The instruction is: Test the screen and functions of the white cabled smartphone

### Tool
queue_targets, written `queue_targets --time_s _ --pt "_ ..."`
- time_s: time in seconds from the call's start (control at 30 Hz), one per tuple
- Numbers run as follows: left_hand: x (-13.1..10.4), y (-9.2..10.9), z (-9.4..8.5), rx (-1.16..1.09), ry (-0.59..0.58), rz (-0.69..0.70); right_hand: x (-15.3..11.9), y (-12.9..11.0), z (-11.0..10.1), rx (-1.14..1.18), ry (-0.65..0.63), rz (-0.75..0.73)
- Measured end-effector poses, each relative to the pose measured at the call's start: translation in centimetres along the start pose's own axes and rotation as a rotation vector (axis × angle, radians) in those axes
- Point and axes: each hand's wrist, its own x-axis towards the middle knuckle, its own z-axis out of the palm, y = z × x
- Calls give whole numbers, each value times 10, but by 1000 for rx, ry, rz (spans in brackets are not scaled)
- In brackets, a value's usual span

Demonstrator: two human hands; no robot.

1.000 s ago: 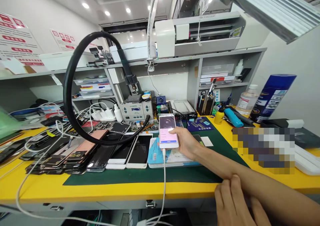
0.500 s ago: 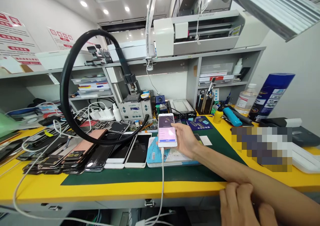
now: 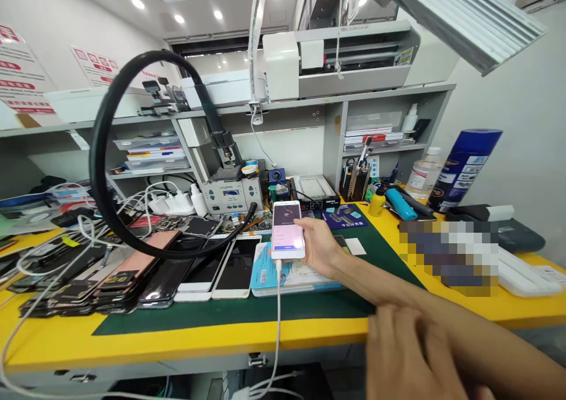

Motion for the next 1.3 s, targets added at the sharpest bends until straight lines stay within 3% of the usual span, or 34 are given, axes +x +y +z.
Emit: queue_targets --time_s 0.07,0.13,0.2,0.33,0.37,0.43,0.57,0.67,0.77,0.83,0.87,1.1,1.3 --pt "18 -12 -19 6 26 -95 1 1 0 6 3 2" --pt "25 -18 -24 2 -52 3 2 1 -2 12 -32 16" --pt "18 -16 -13 19 -9 68 4 0 -4 29 -29 24" --pt "-1 -6 4 -69 70 -56 6 -3 -7 77 -100 29" --pt "2 -8 0 -125 38 -48 6 -3 -7 80 -107 30" --pt "18 -19 -15 -229 -101 108 6 -4 -7 73 -96 31" --pt "49 -37 -36 -24 -164 212 7 -3 -7 30 -76 38" --pt "44 -25 -24 52 -126 303 9 -3 -9 20 -73 45" --pt "35 -3 -10 -25 -95 279 9 -3 -11 24 -101 64" --pt "39 5 -9 -123 -153 341 8 -4 -12 39 -99 64" --pt "44 5 -11 -124 -244 332 8 -4 -11 46 -91 63" --pt "90 -35 -26 -104 -515 745 5 -4 -6 76 4 59" --pt "107 -79 -41 -84 -464 1048 3 2 -5 20 -9 49"
